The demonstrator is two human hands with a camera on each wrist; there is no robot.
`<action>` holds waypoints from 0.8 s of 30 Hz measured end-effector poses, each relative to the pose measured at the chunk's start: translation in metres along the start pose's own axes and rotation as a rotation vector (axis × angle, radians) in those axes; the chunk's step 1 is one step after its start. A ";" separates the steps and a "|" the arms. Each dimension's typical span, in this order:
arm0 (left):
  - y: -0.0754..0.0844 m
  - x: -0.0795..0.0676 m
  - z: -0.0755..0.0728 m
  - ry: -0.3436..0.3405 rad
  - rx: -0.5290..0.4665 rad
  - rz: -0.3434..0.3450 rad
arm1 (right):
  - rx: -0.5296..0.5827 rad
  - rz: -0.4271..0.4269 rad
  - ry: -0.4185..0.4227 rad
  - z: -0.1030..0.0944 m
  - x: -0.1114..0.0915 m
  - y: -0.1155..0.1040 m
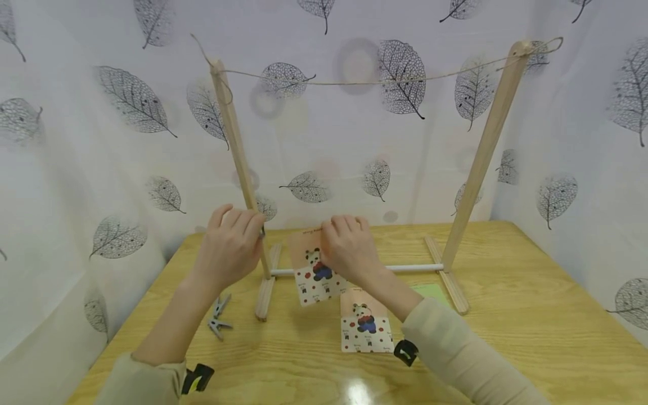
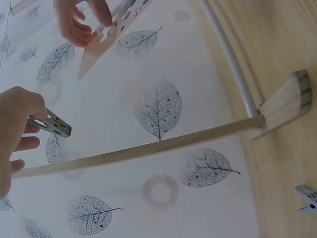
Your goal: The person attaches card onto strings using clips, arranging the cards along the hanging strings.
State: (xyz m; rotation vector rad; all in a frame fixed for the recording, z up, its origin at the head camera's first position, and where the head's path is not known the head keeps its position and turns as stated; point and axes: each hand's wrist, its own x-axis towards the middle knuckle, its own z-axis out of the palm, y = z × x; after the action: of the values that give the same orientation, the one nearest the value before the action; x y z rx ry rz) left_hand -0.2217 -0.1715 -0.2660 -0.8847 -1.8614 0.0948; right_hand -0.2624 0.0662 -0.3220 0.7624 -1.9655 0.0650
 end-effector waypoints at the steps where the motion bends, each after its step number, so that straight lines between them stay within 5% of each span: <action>1: 0.000 0.002 -0.001 0.001 0.005 0.002 | 0.001 0.001 0.002 0.000 0.000 0.001; 17: -0.006 0.033 -0.002 0.058 0.052 -0.006 | -0.024 0.008 0.017 -0.001 0.005 0.007; 24: -0.012 0.051 -0.003 0.091 0.050 -0.007 | -0.044 -0.008 0.110 0.001 0.015 0.011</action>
State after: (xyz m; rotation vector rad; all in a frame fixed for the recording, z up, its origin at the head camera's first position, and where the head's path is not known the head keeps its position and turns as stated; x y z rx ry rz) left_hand -0.2357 -0.1499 -0.2203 -0.8342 -1.7702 0.0950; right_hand -0.2737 0.0671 -0.3071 0.7234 -1.8535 0.0569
